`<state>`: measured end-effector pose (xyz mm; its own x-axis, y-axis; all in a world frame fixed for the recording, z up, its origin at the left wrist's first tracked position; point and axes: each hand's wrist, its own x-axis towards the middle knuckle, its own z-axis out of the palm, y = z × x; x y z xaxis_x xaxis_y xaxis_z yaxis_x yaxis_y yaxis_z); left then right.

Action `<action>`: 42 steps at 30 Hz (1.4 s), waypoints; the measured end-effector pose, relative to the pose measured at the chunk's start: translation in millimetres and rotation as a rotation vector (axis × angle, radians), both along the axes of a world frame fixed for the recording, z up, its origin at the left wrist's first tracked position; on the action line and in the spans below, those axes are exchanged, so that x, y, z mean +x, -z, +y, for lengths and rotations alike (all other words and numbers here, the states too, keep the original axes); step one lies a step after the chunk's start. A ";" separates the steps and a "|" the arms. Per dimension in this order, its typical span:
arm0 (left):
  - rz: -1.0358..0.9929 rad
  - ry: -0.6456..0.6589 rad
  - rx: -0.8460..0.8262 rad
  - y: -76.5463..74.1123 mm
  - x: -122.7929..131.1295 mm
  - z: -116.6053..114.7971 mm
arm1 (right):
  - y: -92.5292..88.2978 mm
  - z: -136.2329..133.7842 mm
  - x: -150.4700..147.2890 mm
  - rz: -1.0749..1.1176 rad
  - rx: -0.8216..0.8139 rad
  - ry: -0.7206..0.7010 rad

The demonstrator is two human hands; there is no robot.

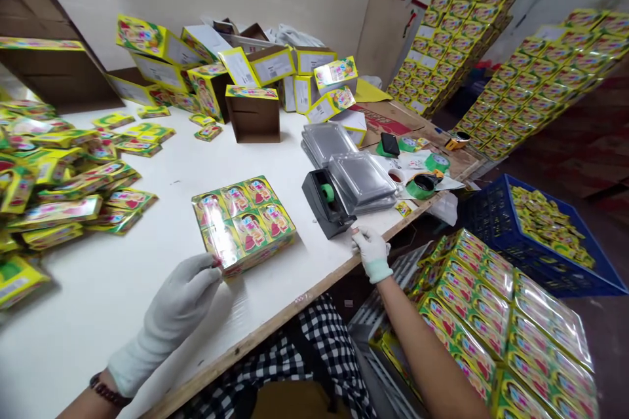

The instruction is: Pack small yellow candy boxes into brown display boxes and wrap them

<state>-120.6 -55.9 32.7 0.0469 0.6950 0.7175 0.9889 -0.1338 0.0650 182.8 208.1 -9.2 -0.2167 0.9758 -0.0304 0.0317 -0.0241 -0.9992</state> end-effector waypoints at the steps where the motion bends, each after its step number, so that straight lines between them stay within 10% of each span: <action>1: 0.045 -0.028 0.011 -0.4 -0.3 -0.4 | -2.4 -1.1 2.1 0.025 -0.015 0.000; 7: -0.015 -0.024 -0.056 -5.3 -0.7 -3.7 | -30.2 -55.8 -15.3 0.103 -0.181 -0.222; 14: -0.194 0.005 -0.060 -7.3 5.3 -4.8 | -51.0 -152.9 -117.2 0.283 -0.430 -0.560; 28: -0.037 -0.161 -0.382 -34.8 15.0 11.7 | -33.0 -153.8 -154.2 0.048 -0.479 -0.477; 31: -0.080 -0.227 -0.269 -20.5 18.1 22.2 | -38.6 -141.2 -140.1 -0.204 -0.255 -0.580; 35: -0.050 -0.231 -0.135 0.8 29.7 21.3 | -66.8 -112.0 -130.6 -0.393 0.453 -0.560; 42: -0.300 -0.016 -0.160 10.4 72.5 -48.6 | -86.3 -85.2 -219.8 -0.759 1.210 -0.924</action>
